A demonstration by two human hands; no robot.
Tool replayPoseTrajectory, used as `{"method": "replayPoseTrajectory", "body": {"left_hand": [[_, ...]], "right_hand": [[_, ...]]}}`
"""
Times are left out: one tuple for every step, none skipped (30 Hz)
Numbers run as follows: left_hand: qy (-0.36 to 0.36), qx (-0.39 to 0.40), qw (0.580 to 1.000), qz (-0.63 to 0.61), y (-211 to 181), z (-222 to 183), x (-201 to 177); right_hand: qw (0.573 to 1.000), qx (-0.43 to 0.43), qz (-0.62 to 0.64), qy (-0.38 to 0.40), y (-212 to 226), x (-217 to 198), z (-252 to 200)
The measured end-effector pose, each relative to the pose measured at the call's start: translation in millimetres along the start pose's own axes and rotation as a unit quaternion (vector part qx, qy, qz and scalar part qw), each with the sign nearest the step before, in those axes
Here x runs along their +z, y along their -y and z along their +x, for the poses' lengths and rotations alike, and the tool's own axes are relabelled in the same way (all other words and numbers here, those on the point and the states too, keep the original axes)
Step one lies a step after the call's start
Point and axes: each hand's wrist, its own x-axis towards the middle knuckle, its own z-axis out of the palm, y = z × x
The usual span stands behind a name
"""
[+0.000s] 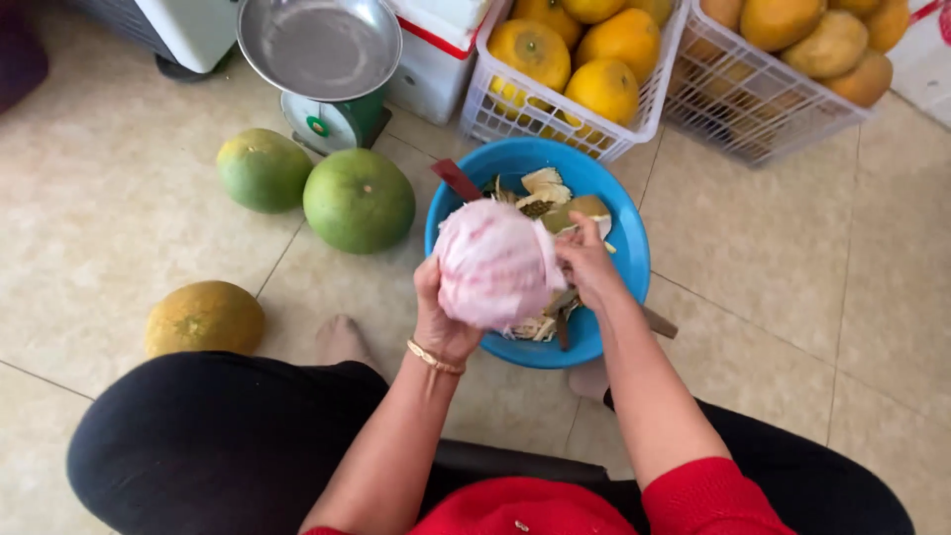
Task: Peeling a pomelo by scoring the thick skin with a knife and pulling the segments off by hand.
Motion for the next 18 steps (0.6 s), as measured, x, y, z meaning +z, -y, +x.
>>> {"method": "replayPoseTrajectory", "body": {"left_hand": [[-0.001, 0.004, 1.0, -0.004, -2, 5, 13], [-0.02, 0.013, 1.0, 0.017, -7, 5, 22], [-0.039, 0.023, 0.998, 0.038, -12, 6, 32], [-0.039, 0.025, 0.998, 0.036, -11, 7, 31], [-0.072, 0.024, 0.996, 0.044, -10, 8, 30], [-0.106, 0.02, 0.993, 0.054, -11, 8, 28], [-0.107, 0.021, 0.993, 0.054, -13, 9, 35], [-0.114, 0.026, 0.991, 0.068, -11, 8, 42], [-0.121, 0.031, 0.989, 0.081, -9, 8, 50], [-0.119, 0.027, 0.989, 0.082, -3, 10, 41], [-0.114, 0.079, 0.986, 0.093, 2, 11, 32], [-0.11, 0.134, 0.979, 0.104, 7, 11, 23], [-0.109, 0.132, 0.98, 0.105, 7, 10, 24], [-0.1, 0.14, 0.979, 0.112, 6, 7, 23], [-0.091, 0.147, 0.978, 0.118, 5, 5, 23], [-0.092, 0.145, 0.978, 0.119, 5, 6, 18], [-0.086, 0.149, 0.977, 0.122, 5, 7, 13], [-0.079, 0.153, 0.977, 0.124, 6, 9, 8]], "right_hand": [[1.0, 0.0, -0.004, 0.003, 21, -4, -10], [0.999, -0.044, -0.02, 0.023, 38, -3, -24], [0.994, -0.089, -0.035, 0.044, 55, -3, -37], [0.994, -0.089, -0.038, 0.046, 77, 2, -62], [0.988, -0.122, 0.003, 0.099, 100, 6, -87], [0.976, -0.152, 0.046, 0.151, 122, 11, -114], [0.976, -0.152, 0.046, 0.152, 124, 18, -119], [0.974, -0.169, 0.004, 0.153, 124, 22, -126], [0.97, -0.186, -0.038, 0.154, 125, 25, -132], [0.97, -0.187, -0.038, 0.15, 124, 27, -131], [0.97, -0.202, -0.029, 0.134, 123, 29, -130], [0.969, -0.217, -0.02, 0.121, 122, 32, -129], [0.969, -0.217, -0.019, 0.119, 122, 32, -131], [0.969, -0.22, -0.027, 0.111, 122, 32, -134], [0.969, -0.222, -0.036, 0.102, 122, 33, -136], [0.969, -0.221, -0.035, 0.102, 123, 33, -138], [0.969, -0.226, -0.036, 0.093, 125, 33, -139], [0.968, -0.233, -0.039, 0.083, 127, 32, -140]]}}
